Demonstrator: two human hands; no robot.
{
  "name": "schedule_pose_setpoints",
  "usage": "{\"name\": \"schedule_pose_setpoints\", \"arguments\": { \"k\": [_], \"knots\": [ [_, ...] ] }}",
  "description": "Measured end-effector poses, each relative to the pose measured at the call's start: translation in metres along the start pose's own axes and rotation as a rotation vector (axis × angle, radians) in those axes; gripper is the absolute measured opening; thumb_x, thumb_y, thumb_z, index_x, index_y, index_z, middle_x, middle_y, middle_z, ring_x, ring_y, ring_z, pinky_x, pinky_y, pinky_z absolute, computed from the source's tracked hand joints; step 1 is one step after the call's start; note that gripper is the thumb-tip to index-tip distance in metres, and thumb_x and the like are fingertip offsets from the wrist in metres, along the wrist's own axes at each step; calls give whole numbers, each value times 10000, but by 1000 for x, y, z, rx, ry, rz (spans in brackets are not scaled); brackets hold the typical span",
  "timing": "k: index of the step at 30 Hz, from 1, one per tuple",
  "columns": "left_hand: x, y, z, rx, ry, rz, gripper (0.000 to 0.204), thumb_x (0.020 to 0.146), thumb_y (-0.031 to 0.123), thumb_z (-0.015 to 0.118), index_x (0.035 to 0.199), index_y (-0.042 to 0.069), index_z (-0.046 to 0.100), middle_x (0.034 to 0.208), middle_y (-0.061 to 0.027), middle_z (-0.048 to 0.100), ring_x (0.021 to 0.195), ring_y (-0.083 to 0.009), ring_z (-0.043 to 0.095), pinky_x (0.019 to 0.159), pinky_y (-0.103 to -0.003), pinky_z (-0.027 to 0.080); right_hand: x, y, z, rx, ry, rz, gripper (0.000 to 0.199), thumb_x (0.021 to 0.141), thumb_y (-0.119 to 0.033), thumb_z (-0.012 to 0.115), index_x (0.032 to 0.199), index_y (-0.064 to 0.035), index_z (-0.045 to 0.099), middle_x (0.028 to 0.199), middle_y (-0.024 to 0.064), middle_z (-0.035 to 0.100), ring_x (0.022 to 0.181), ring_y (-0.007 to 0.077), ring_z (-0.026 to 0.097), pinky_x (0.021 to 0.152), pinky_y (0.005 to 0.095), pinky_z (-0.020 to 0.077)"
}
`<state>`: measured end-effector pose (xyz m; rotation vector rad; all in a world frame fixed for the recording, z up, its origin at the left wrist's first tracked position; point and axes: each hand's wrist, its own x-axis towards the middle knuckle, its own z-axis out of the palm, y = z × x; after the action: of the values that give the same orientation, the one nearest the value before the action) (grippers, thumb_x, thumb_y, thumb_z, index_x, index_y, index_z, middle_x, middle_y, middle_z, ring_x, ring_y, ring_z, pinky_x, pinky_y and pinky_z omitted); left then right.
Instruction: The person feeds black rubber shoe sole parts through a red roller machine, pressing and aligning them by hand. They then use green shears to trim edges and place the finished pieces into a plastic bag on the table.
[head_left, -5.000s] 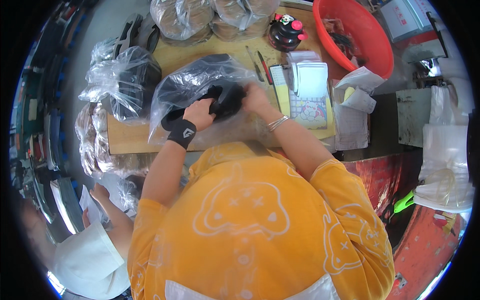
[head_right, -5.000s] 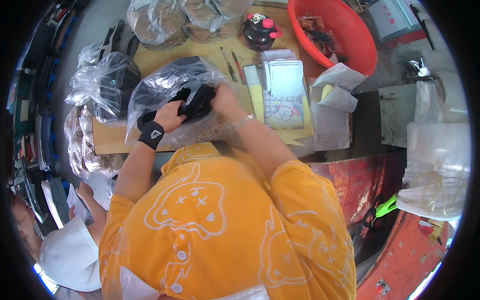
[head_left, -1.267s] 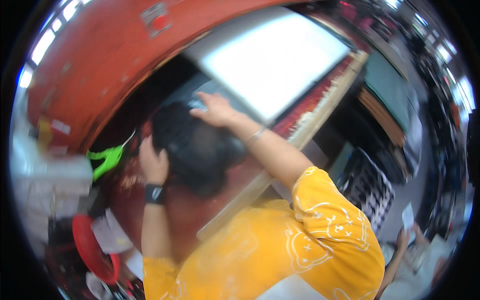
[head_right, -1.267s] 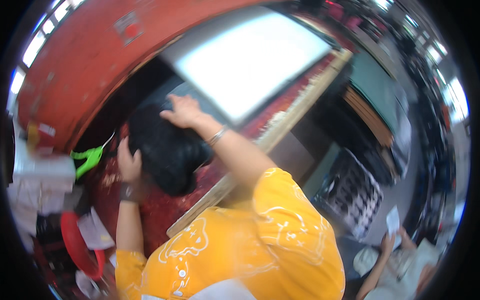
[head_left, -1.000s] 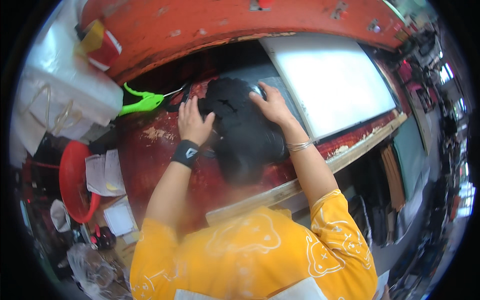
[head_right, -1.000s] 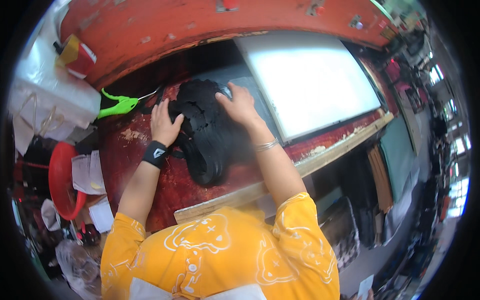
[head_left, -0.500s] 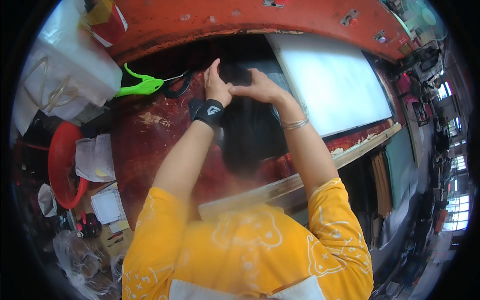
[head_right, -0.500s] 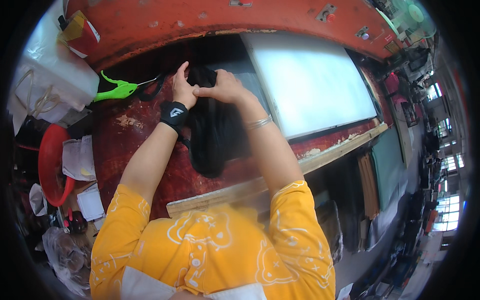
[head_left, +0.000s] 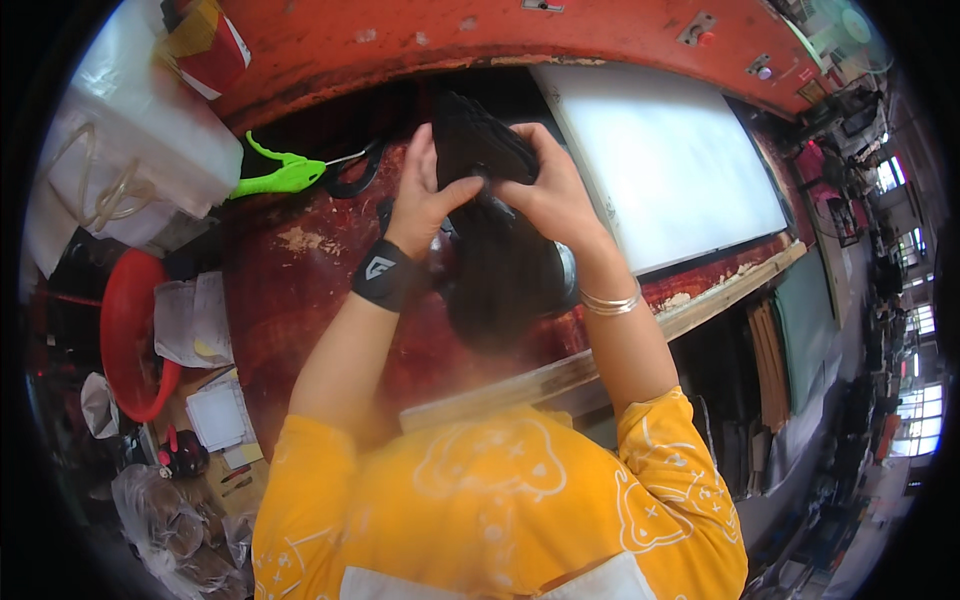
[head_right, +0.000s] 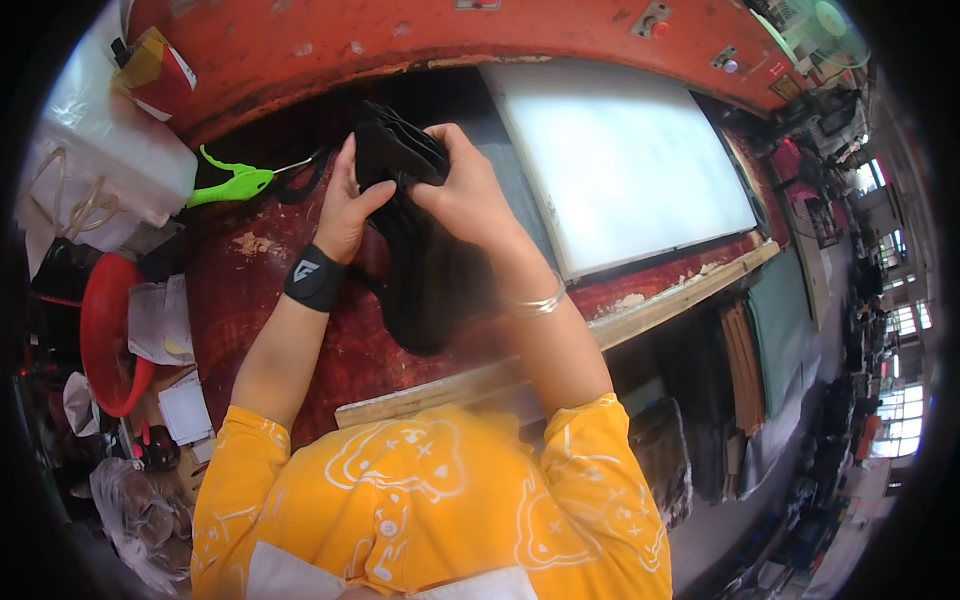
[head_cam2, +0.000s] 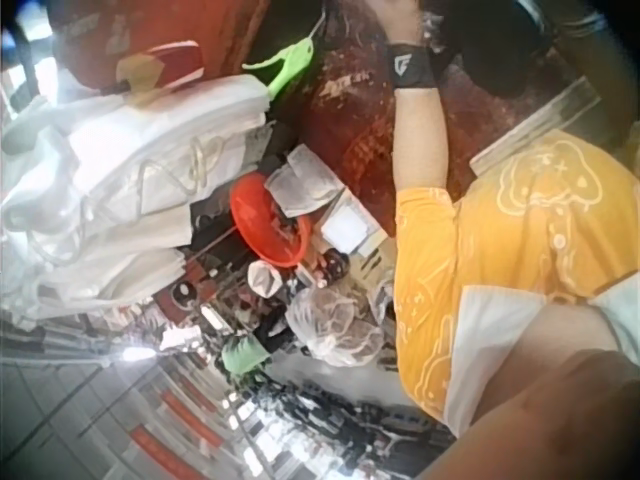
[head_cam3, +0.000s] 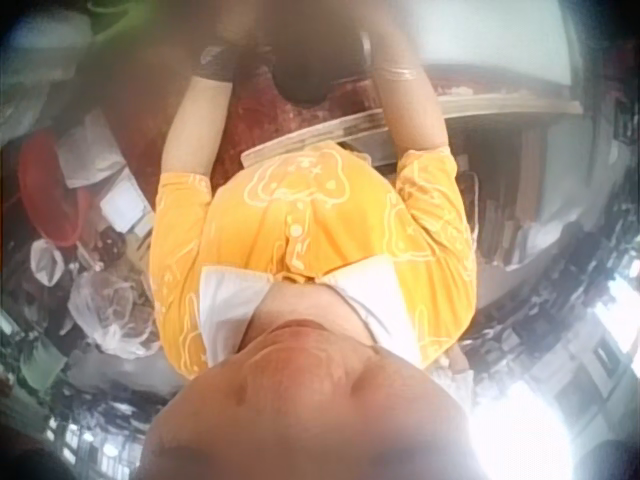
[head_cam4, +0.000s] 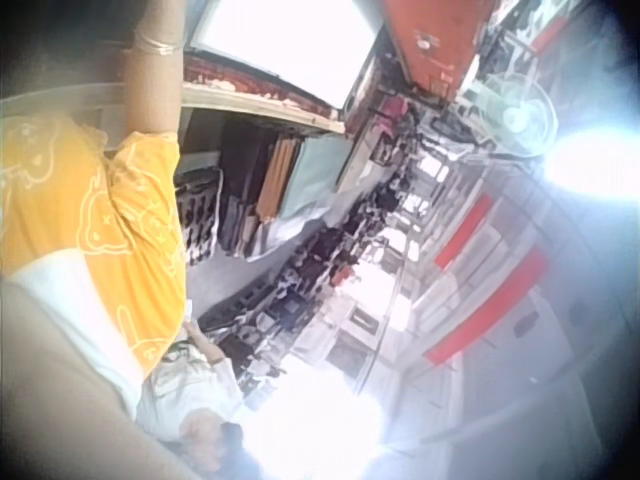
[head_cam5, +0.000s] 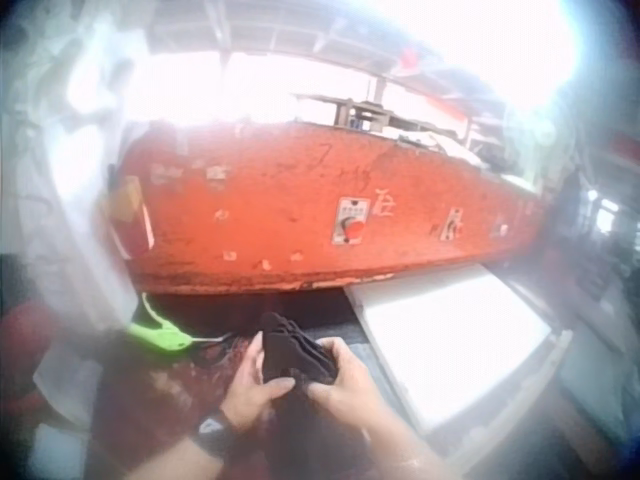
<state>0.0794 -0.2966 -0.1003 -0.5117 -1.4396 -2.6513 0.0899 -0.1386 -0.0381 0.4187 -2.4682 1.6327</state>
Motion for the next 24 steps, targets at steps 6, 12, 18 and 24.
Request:
{"name": "schedule_pose_setpoints", "arguments": {
  "k": [6, 12, 18, 24],
  "knots": [
    [-22, 77, 35, -121, -418, -101, 676, 727, 108, 777, 1292, 13, 419, 1140, -76, 574, 1021, -148, 555, 890, -284, 456, -33, -66, -41, 374, -121, -54, 466, 717, 48, 642, 1155, 2, 488, 982, 57, 617, 897, 115, 583, 816, 263, 473],
    [0, 111, 26, -162, -1367, -95, 827, 703, 359, 807, 1287, -93, 436, 1285, -180, 521, 1084, -255, 570, 966, -364, 442, -27, -83, -28, 542, -557, -196, 451, 762, 60, 634, 1177, -12, 471, 959, 57, 615, 878, 106, 582, 756, 246, 484],
    [-70, 143, 7, -491, -1082, -243, 1266, 610, 508, 830, 1421, -90, 63, 1429, -272, 327, 1306, -368, 362, 1074, -445, 321, 28, -49, 33, 612, -1207, -11, 927, 620, -236, 842, 1387, -24, 367, 1321, 104, 474, 1223, 225, 461, 1038, 355, 355],
    [-113, 197, 15, -279, 148, 141, 1202, 680, 595, 741, 1473, -5, 66, 1529, -211, 148, 1403, -342, 210, 1148, -460, 206, 96, -10, 128, -281, -432, -364, 723, 760, -251, 721, 1368, -37, 395, 1349, 212, 445, 1230, 341, 450, 1011, 401, 402]
  ]
}}
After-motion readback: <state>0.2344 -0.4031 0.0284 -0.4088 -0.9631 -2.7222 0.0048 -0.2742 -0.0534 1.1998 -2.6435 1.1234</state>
